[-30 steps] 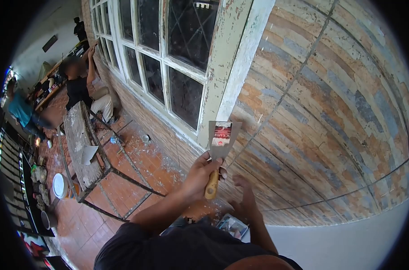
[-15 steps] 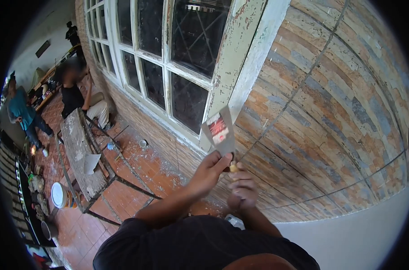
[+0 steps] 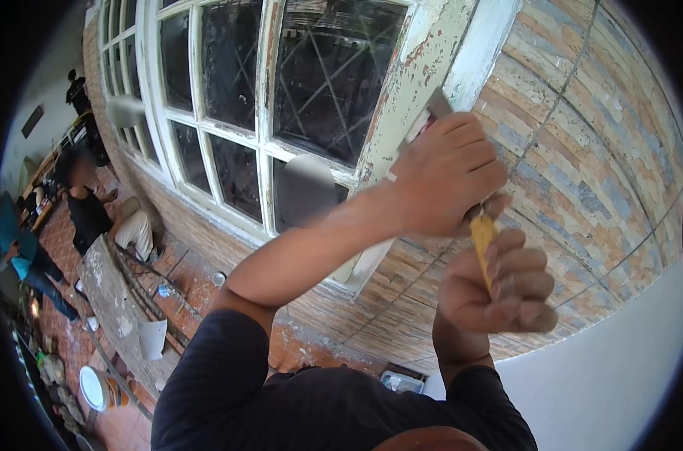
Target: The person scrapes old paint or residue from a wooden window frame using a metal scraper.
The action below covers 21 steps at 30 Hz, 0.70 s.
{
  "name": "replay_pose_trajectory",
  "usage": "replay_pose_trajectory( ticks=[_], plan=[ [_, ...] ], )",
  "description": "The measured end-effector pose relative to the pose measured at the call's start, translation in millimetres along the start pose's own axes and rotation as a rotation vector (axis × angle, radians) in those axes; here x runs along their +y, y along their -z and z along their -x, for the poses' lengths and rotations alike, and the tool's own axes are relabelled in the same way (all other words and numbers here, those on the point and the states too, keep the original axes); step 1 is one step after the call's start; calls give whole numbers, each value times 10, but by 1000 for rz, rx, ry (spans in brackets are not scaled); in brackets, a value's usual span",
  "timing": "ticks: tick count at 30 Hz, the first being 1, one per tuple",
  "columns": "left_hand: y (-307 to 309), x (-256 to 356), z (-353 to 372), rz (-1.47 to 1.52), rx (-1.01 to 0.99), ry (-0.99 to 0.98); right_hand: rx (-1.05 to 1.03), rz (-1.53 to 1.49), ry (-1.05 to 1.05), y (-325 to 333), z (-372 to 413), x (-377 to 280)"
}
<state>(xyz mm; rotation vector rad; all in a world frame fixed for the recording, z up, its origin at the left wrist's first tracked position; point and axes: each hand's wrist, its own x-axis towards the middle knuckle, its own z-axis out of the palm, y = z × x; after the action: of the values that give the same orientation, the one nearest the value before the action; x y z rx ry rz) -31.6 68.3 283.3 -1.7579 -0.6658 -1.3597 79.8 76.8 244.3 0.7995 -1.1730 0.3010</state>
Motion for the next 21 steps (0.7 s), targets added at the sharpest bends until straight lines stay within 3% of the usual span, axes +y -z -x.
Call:
replay_pose_trajectory(
  ticks=[2, 3, 5, 7, 9, 11, 14, 21],
  plan=[
    [-98, -293, -77, -16, 41, -178, 31, -1, -5, -100, -92, 223],
    [-114, -433, -118, -5, 50, -186, -82, -25, -26, -131, -180, 335],
    [-137, -680, -209, 80, -151, -269, -206, -38, -43, -106, -286, 589],
    [-89, -912, -279, 13, -199, -239, -319, -10, -138, 7, -316, 870],
    [-95, -1073, -297, -63, -251, -205, -280, -124, -210, 74, -281, 1120],
    [-167, -1189, -260, -62, -56, -286, -234, -240, -291, 110, -222, 1230],
    [-244, -1175, -244, -47, 43, -253, -265, -234, -247, 119, -198, 1246],
    [-253, -1264, -203, -51, -199, -269, -162, -271, -205, 177, 22, 1291]
  ],
)
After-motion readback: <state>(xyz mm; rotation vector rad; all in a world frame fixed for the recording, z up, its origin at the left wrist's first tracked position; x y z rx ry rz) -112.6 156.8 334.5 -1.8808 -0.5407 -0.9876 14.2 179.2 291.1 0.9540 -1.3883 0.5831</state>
